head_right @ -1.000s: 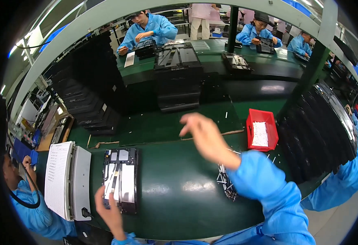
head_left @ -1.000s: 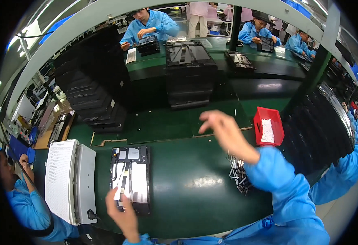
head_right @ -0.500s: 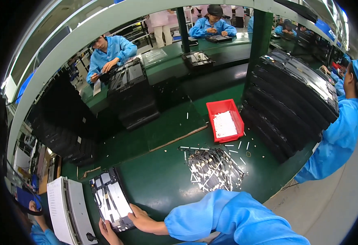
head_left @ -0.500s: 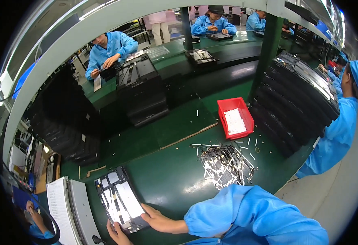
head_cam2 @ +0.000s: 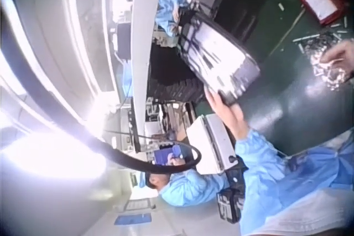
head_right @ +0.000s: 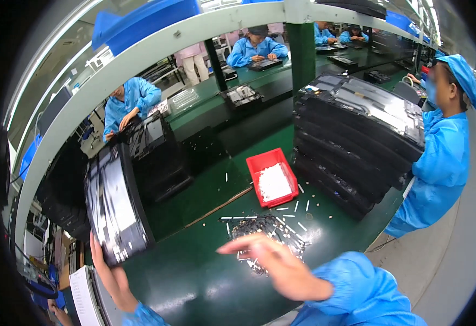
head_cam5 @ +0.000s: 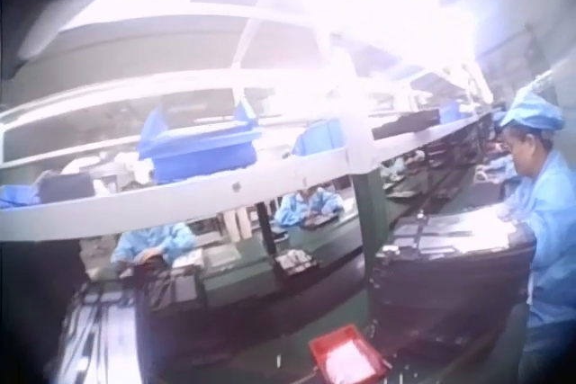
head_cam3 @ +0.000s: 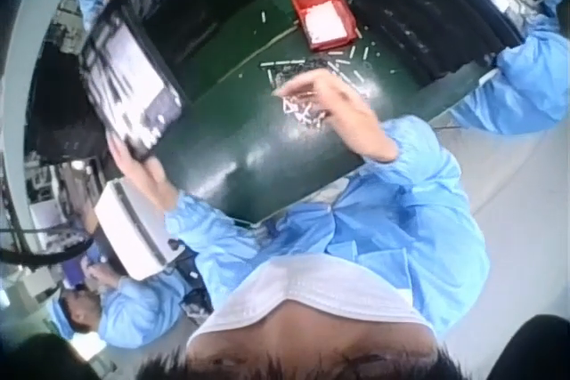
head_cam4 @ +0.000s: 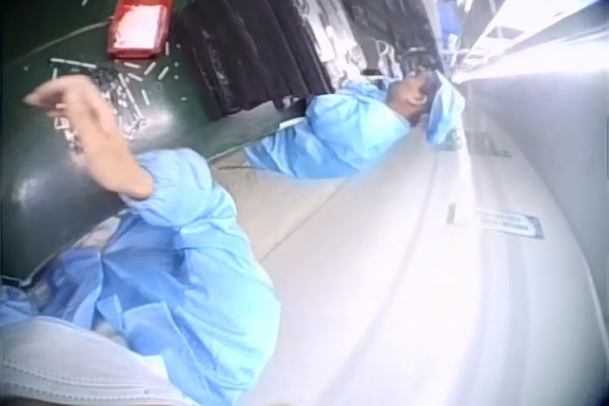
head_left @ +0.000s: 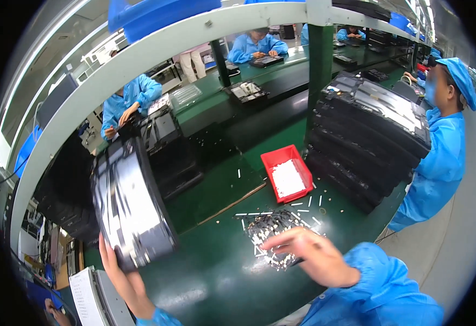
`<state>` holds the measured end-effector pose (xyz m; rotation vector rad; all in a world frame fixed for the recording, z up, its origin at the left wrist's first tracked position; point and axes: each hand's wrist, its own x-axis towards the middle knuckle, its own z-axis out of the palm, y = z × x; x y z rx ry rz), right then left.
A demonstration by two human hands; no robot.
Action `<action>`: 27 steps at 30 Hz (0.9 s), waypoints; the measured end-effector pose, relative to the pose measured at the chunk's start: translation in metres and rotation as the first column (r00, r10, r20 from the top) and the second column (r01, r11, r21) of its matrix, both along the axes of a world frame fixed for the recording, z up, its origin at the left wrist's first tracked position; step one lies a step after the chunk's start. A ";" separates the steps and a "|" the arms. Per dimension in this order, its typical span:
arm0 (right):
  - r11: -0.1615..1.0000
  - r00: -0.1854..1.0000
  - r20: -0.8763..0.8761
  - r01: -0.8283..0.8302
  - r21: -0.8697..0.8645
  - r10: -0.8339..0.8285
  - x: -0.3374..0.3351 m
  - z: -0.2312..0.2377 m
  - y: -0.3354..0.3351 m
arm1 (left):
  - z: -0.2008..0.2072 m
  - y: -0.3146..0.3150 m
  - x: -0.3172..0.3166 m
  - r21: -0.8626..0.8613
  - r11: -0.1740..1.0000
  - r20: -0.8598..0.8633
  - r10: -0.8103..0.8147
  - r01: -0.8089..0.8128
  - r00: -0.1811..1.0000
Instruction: The person assembles internal components into a tablet chassis by hand, placing internal cables, a battery, and a circuit board into the device.
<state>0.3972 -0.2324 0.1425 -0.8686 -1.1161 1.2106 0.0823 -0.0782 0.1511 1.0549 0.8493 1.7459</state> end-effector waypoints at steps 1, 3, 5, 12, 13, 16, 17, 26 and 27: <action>0.993 0.991 -0.066 0.112 -0.045 -0.115 0.013 -0.009 -0.011 | 0.010 0.027 0.008 0.002 0.999 0.019 -0.053 0.053 0.998; 0.933 0.923 -0.131 0.355 -0.065 -0.361 0.039 -0.028 -0.038 | 0.027 0.089 0.022 0.036 0.982 0.010 -0.184 0.183 0.983; 0.855 0.842 -0.147 0.506 -0.114 -0.518 0.067 -0.046 -0.067 | 0.041 0.158 0.028 -0.036 0.962 -0.002 -0.270 0.270 0.963; 0.492 0.461 -0.175 0.834 -0.250 -0.870 0.115 -0.073 -0.151 | 0.034 0.294 0.081 -0.251 0.968 -0.249 -0.083 0.018 0.965; 0.495 0.461 -0.184 0.832 -0.251 -0.868 0.117 -0.075 -0.154 | 0.030 0.308 0.067 -0.197 0.980 -0.279 -0.043 -0.014 0.959; 0.463 0.430 -0.176 0.849 -0.253 -0.885 0.121 -0.079 -0.157 | -0.001 0.335 0.042 0.486 0.775 -0.720 0.617 -0.404 0.318; 0.466 0.429 -0.189 0.847 -0.254 -0.883 0.119 -0.077 -0.152 | -0.011 0.329 0.043 0.483 0.780 -0.727 0.610 -0.398 0.315; 0.717 0.684 0.218 0.674 0.177 -0.697 0.095 -0.017 -0.136 | 0.011 0.113 0.179 0.746 0.664 -0.604 0.641 0.052 0.474; 0.792 0.758 0.271 0.487 0.368 -0.593 0.099 0.004 -0.129 | 0.010 0.091 0.196 0.647 0.730 -0.693 0.446 0.218 0.566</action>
